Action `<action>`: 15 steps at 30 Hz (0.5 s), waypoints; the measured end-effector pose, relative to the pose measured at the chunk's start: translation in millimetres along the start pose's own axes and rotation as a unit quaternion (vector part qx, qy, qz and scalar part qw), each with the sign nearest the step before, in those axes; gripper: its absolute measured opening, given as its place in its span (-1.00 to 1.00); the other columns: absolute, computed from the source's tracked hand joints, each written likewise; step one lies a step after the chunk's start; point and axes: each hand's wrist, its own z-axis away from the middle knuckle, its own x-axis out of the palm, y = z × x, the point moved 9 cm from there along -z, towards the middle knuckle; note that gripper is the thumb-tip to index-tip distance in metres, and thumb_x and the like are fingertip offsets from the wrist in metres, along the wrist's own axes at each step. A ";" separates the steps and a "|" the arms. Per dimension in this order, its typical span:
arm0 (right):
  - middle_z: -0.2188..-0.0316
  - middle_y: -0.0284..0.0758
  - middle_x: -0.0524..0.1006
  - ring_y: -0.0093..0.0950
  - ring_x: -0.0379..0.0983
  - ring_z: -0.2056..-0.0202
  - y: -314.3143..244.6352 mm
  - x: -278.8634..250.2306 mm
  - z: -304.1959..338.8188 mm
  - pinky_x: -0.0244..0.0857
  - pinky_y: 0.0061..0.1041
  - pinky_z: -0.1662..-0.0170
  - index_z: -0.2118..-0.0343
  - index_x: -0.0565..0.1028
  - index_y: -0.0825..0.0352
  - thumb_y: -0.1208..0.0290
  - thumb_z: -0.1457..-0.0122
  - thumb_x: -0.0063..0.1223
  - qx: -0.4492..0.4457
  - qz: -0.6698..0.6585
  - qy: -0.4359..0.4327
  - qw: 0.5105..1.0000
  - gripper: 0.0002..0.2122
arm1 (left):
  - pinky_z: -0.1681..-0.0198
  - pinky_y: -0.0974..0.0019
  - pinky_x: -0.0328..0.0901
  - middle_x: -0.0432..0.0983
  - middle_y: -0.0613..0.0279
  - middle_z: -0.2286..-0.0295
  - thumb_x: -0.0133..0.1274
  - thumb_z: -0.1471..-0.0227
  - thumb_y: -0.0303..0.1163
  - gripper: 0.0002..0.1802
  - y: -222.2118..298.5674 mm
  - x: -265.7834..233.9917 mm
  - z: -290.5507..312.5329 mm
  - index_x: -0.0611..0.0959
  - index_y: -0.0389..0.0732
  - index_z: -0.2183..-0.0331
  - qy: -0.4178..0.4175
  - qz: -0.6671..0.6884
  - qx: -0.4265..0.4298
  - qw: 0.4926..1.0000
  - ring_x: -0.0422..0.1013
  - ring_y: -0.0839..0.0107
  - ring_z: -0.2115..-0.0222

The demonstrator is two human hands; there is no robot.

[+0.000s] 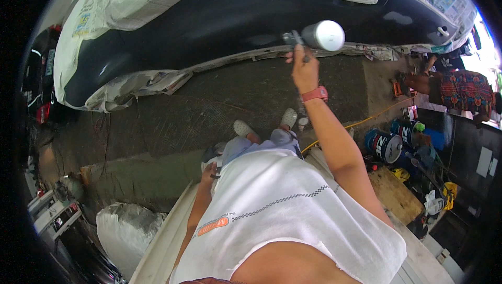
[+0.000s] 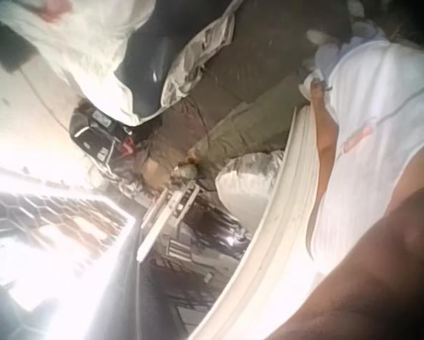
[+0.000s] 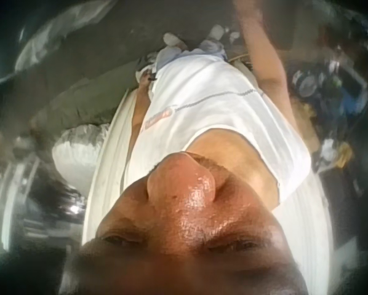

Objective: The person uses a spray gun to apply black paint to the side panel of a car. The vehicle is partially covered with newspaper to protect adjacent areas. The person moves the spray gun in steady horizontal strokes along the car's body.

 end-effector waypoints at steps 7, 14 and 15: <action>0.47 -0.20 0.65 -0.41 0.61 0.43 -10.3 158.7 51.2 0.45 -0.40 0.26 -0.02 0.56 0.42 0.14 -0.38 -0.01 -0.058 0.011 -0.134 0.989 -0.60 | -0.20 0.27 0.21 0.50 0.01 -0.10 0.00 -0.30 0.09 -0.28 9.8 -32.9 2.5 0.46 -0.34 -0.20 0.053 0.028 -0.010 0.998 0.40 0.24 -0.10; 0.48 -0.27 0.63 -0.56 0.56 0.45 -26.4 268.2 90.4 0.44 -0.47 0.30 0.01 0.55 0.47 0.15 -0.42 -0.05 -0.130 0.069 -0.191 0.970 -0.60 | -0.04 0.25 0.32 0.58 0.13 0.04 0.04 -0.28 0.07 -0.29 -7.4 -63.4 35.1 0.47 -0.30 -0.20 0.097 0.043 -0.061 0.992 0.47 0.36 0.10; 0.48 -0.28 0.63 -0.56 0.55 0.46 -28.7 278.9 92.5 0.44 -0.47 0.30 0.03 0.55 0.47 0.15 -0.43 -0.06 -0.108 0.035 -0.218 0.969 -0.60 | -0.01 0.26 0.33 0.59 0.14 0.08 0.05 -0.27 0.08 -0.29 -14.3 -65.8 39.0 0.48 -0.30 -0.19 0.104 0.042 -0.062 0.992 0.47 0.38 0.13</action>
